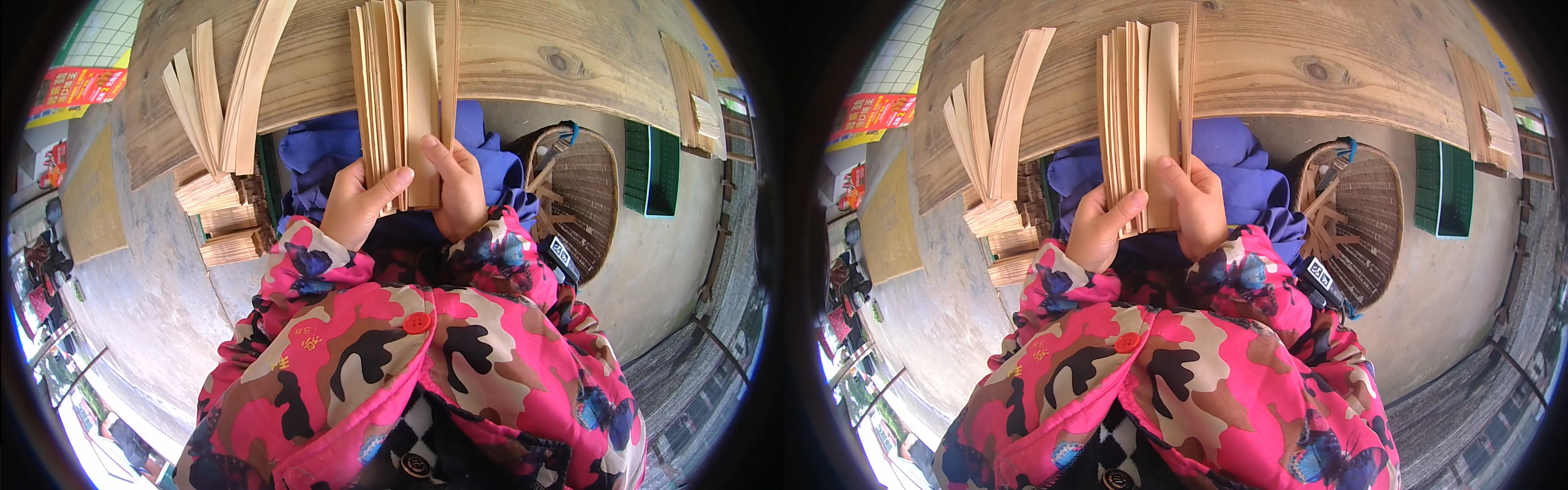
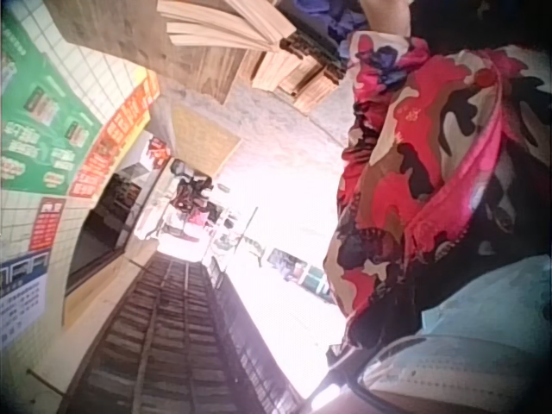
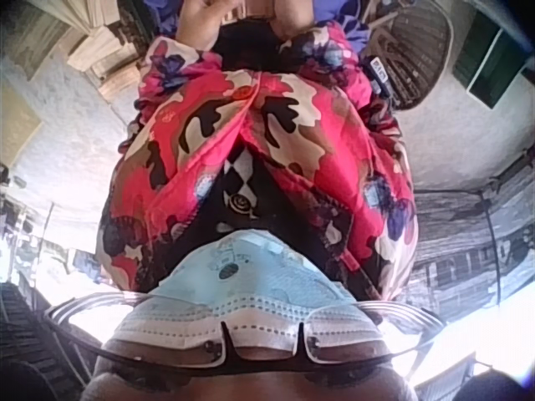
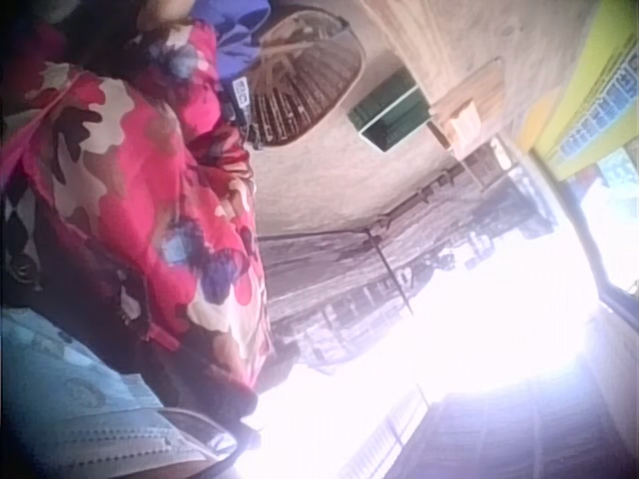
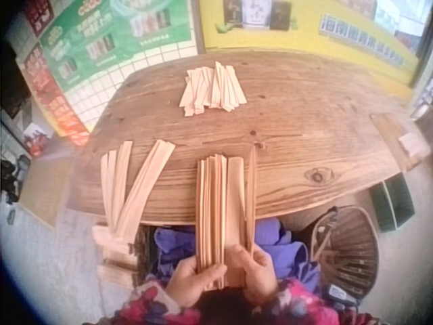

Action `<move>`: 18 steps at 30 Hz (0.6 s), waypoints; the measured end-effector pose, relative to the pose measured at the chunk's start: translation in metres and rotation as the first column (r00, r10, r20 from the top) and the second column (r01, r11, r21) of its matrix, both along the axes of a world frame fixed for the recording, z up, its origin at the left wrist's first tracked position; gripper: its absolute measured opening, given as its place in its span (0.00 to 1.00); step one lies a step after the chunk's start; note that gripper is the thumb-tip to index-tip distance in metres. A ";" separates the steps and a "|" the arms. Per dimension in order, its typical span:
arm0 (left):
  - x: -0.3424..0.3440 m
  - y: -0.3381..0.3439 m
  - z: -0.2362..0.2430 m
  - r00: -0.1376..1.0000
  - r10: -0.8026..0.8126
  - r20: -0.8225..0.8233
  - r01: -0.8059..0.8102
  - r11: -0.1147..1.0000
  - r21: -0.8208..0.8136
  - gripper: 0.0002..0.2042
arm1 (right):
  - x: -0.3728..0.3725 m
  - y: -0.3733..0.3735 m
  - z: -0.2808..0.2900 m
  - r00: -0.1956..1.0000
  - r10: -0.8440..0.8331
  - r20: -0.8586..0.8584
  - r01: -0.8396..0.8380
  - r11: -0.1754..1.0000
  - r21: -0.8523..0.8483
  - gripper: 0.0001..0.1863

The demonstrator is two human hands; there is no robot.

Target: The person repeatedly picks up thin bamboo strips from a wooden table, fans them out, and places them into a woven basket. The person occasionally gathers more strips from the table and continues the sorting process.

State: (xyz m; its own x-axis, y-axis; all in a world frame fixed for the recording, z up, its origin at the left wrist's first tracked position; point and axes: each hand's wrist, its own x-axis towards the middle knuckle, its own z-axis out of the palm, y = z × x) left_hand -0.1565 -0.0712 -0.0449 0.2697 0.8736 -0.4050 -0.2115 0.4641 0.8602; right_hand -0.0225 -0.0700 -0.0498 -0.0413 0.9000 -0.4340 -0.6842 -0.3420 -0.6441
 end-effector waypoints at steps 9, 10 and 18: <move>-0.002 -0.001 -0.004 1.000 -0.013 -0.012 0.013 1.000 -0.004 0.13 | -0.002 0.000 0.000 0.995 0.012 0.101 -0.015 0.999 0.028 0.14; -0.002 0.000 -0.004 1.000 -0.001 -0.009 0.001 1.000 -0.007 0.13 | -0.001 0.000 -0.001 0.998 0.005 0.067 -0.004 1.000 -0.019 0.14; 0.004 -0.001 0.003 1.000 -0.001 -0.014 0.001 1.000 0.013 0.14 | -0.001 -0.001 0.004 0.996 0.041 0.074 -0.042 0.999 0.014 0.14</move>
